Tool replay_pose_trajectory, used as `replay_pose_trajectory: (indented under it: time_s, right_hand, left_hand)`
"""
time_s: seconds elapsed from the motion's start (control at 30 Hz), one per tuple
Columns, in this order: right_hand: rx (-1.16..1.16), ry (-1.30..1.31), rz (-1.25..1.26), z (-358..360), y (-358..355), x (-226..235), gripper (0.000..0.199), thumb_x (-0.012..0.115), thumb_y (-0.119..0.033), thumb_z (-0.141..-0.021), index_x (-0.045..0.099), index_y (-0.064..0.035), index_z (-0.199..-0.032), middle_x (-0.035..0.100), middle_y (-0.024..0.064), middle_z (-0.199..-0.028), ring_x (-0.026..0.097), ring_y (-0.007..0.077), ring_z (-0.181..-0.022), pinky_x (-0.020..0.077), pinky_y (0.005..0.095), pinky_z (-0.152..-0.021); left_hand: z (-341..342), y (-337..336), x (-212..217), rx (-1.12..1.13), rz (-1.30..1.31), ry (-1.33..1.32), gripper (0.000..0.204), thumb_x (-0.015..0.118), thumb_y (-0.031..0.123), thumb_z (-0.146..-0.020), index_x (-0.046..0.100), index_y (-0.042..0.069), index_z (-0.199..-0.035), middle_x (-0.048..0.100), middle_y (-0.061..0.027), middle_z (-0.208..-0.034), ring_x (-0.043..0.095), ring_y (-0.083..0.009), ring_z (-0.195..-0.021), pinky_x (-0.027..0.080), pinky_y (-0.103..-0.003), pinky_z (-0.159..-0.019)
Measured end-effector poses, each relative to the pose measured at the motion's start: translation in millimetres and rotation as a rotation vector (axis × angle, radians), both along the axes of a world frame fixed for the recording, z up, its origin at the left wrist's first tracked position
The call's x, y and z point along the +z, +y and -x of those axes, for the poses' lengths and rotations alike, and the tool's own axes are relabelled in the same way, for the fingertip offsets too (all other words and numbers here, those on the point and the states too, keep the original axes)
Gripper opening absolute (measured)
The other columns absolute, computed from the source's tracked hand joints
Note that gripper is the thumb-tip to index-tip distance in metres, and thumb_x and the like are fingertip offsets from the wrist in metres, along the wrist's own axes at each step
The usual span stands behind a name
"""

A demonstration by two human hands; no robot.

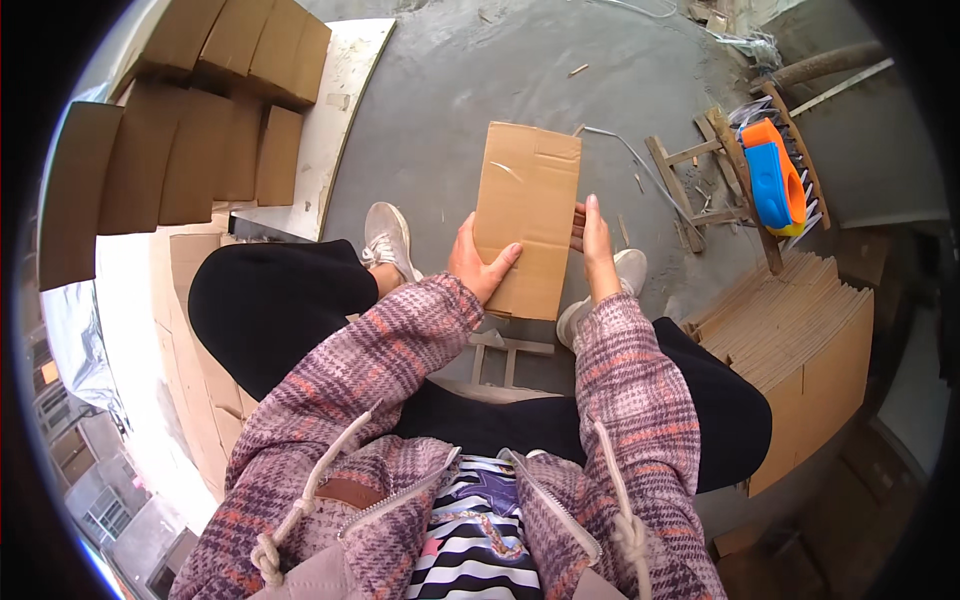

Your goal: Assembling and taping cardboard boxes for packaging.

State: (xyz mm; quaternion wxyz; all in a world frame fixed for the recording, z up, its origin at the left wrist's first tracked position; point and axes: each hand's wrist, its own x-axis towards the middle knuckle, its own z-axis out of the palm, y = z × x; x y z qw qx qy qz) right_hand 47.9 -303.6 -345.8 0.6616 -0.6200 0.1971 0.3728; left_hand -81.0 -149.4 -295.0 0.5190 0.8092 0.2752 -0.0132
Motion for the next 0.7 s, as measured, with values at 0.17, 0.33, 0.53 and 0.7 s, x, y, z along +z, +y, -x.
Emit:
replay_pose_trajectory:
  time_s: [0.17,0.33,0.53,0.7]
  right_hand:
    - [0.657,-0.604,0.419,-62,23,86,0.062,0.045,-0.056,-0.088,0.06,-0.0017,-0.115,0.064,0.0145,-0.109,0.059,0.0238,-0.106,0.0429,0.0358,-0.092]
    - [1.039,-0.904,0.582,-72,82,100,0.055,0.047,-0.055,-0.085,0.063,-0.0095,-0.111,0.062,0.0116,-0.114,0.057,0.0289,-0.108,0.0423,0.0411,-0.092]
    - [0.998,-1.161,0.741,-66,77,68,0.052,0.053,-0.051,-0.086,0.055,-0.0119,-0.12,0.06,0.0107,-0.114,0.052,0.03,-0.11,0.0401,0.0426,-0.094]
    - [0.637,-1.479,0.613,-105,53,109,0.041,0.06,-0.036,-0.086,0.057,-0.0065,-0.115,0.059,0.0135,-0.112,0.054,0.0312,-0.107,0.0425,0.0418,-0.091]
  left_hand:
    - [2,-70,15,0.032,0.016,-0.161,0.094,0.066,0.036,-0.083,0.008,-0.012,-0.14,0.028,-0.0339,-0.135,0.032,-0.0426,-0.128,0.025,-0.043,-0.108]
    - [-8,-90,-3,0.243,0.222,-0.163,0.082,0.069,0.031,-0.081,0.022,-0.007,-0.137,0.038,-0.0265,-0.134,0.041,-0.0358,-0.125,0.033,-0.039,-0.103]
    - [-5,-31,2,0.239,0.118,-0.025,0.028,0.066,0.019,-0.084,0.054,-0.001,-0.1,0.06,-0.0112,-0.087,0.057,-0.0158,-0.071,0.048,-0.027,-0.066]
    - [-46,55,24,0.257,-0.924,-0.375,0.042,0.065,0.03,-0.085,0.055,0.0,-0.112,0.057,-0.0145,-0.108,0.06,-0.0247,-0.093,0.047,-0.035,-0.082]
